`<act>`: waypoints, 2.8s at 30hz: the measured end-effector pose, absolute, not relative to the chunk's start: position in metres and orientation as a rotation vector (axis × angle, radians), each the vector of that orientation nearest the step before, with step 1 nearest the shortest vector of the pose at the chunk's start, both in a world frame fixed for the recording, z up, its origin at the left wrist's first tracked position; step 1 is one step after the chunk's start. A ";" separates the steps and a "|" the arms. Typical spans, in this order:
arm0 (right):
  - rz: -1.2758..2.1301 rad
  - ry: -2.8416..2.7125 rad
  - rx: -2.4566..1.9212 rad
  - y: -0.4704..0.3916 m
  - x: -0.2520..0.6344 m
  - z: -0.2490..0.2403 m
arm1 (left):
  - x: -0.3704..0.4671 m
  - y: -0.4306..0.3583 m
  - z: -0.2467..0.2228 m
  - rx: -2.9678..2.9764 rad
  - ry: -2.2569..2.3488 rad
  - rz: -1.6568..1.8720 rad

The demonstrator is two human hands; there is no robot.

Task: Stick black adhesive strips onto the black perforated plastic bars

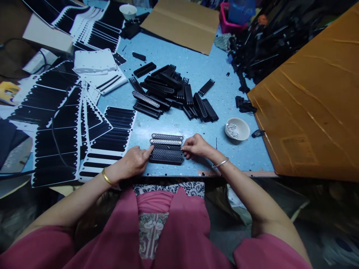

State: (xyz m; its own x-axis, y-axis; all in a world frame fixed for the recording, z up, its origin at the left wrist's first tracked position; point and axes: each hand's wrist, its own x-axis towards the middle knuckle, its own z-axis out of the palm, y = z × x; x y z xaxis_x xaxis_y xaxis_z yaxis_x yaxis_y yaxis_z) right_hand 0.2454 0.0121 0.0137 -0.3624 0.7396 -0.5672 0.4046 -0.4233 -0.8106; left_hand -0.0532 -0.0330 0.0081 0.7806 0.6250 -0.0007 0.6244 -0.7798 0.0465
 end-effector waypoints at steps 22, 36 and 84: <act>0.418 -1.996 -1.520 -0.043 0.226 -0.019 | -0.039 -0.025 0.030 2.739 1.216 0.287; 0.288 -2.186 -1.429 -0.035 0.196 -0.001 | 0.007 0.002 0.031 2.726 1.133 0.153; 0.265 -2.227 -1.288 -0.040 0.191 -0.003 | -0.032 -0.044 0.008 2.692 1.235 0.675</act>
